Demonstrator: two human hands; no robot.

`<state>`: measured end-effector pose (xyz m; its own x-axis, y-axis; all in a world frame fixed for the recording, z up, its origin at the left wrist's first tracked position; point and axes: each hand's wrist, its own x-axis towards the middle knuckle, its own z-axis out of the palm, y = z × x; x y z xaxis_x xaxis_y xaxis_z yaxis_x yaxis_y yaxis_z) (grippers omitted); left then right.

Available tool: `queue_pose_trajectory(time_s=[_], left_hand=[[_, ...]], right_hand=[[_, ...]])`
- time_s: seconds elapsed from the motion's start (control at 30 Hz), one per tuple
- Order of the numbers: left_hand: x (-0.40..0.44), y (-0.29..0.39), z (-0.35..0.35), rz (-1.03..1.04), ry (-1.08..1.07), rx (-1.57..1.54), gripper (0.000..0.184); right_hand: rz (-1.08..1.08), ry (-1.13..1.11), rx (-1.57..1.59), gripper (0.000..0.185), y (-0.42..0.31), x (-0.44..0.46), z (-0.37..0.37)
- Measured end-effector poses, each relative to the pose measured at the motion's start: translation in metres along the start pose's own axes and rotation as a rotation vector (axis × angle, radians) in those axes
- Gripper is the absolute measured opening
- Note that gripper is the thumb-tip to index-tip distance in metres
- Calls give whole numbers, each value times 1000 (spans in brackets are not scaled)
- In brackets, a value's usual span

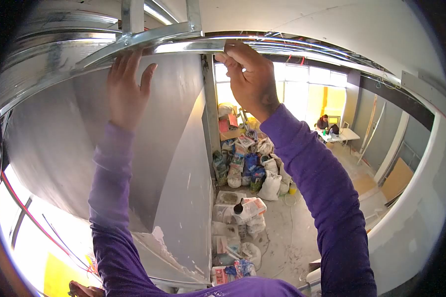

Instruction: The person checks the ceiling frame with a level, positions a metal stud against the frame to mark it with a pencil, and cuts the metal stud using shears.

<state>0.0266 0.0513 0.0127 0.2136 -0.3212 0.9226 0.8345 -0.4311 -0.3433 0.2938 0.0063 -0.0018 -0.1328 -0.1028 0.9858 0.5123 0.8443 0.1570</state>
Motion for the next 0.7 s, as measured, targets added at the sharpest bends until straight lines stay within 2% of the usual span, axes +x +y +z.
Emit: queue_pose_trajectory(time_s=[0.07, 0.13, 0.23, 0.33, 0.43, 0.53, 0.63, 0.7], left_hand=[[-1, 0, 5, -20, -33, -37, 45], [1, 2, 12, -77, -65, -109, 47], [5, 2, 18, -33, -10, -141, 44], [4, -6, 35, -38, 75, -209, 46], [2, -6, 32, -92, 34, -236, 48], [1, 1, 29, -51, 72, -159, 46], [-7, 18, 21, -30, 170, -28, 43], [-12, 26, 13, -22, 157, -75, 43]], right_hand=[[3, -11, -33, 20, -6, 1, -1], [-23, -32, -57, 7, -10, 2, -3], [-41, -24, -73, 2, -11, 4, -2], [-14, -9, -65, 5, -9, 3, -2], [14, -13, -59, 4, -13, 4, 0], [13, -34, -102, 4, -14, 4, -6], [-34, 9, 18, 6, -16, 5, -3], [-41, 14, -4, 6, -14, 4, -3]])
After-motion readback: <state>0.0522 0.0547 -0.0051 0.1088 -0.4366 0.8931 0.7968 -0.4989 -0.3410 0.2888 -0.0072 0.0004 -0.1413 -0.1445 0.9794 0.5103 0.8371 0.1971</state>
